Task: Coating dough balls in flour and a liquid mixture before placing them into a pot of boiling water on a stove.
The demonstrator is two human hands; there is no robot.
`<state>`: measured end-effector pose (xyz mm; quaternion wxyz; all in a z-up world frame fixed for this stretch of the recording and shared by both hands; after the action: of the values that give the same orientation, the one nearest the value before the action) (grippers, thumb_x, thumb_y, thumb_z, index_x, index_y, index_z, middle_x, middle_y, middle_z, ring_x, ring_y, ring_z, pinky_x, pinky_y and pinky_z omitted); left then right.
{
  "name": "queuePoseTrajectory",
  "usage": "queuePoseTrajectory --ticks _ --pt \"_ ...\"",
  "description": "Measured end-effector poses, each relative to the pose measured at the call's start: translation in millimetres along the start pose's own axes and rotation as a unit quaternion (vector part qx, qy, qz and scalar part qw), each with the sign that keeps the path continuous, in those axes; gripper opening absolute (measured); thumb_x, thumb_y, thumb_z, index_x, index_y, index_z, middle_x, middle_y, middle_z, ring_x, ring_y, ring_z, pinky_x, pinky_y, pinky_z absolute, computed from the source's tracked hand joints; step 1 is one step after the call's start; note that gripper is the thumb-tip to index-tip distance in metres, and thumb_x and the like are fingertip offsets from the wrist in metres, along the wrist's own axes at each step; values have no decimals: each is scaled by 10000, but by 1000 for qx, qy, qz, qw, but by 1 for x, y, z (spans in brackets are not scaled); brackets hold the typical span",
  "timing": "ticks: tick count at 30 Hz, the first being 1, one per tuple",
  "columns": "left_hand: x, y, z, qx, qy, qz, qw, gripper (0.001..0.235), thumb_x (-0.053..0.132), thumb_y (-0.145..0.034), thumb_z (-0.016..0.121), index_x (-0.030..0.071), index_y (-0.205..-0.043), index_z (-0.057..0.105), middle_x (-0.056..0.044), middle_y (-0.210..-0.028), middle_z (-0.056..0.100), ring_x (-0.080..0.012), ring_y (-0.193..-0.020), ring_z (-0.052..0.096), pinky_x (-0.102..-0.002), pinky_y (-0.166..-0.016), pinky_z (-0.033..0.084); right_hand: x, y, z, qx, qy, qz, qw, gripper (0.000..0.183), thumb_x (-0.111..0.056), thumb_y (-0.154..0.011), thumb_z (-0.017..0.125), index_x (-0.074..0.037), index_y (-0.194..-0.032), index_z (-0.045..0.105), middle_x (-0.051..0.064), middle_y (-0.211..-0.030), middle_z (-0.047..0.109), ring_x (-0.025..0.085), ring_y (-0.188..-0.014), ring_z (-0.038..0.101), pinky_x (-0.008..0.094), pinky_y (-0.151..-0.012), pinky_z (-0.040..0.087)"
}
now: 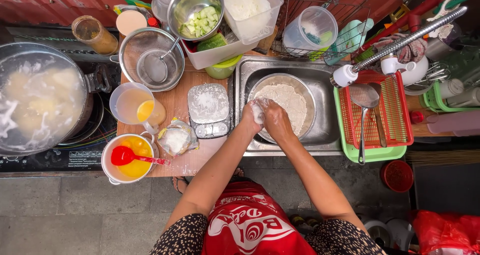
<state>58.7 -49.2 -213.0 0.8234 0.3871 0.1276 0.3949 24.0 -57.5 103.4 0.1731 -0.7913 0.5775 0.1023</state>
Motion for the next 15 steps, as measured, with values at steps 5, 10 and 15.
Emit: queuePoseTrajectory --ticks 5,10,15 --pt "12 92 49 9 -4 -5 1000 346 366 -910 496 70 -830 656 -119 -696 642 -264 -596 659 -341 -564 548 -17 0 -20 -5 16 -19 1000 266 -27 -844 667 -26 -1109 681 169 -925 651 390 -920 686 486 -787 589" --pt "25 145 89 -5 -31 5 999 327 364 -957 487 77 -841 590 -97 -630 538 -230 -461 544 -249 -350 421 1 -16 -20 -50 -156 42 986 670 98 -754 666 14 -1412 570 301 -1333 592 495 -1273 553 543 -1104 445" --pt "25 169 102 19 -102 62 993 465 543 -994 545 208 -1302 639 -91 -1218 702 -291 -1109 680 -348 -858 543 33 -10 -31 41 -367 249 895 598 83 -751 477 -50 -1286 712 174 -1175 723 284 -1145 652 415 -1014 502"
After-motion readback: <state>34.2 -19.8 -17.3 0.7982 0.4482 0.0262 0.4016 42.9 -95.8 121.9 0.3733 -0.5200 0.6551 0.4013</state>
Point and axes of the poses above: each hand's wrist, its own y-axis away from the middle knuckle, its own z-axis out of the palm, x = y × z, the point moved 9 cm from there along -y, towards the middle knuckle
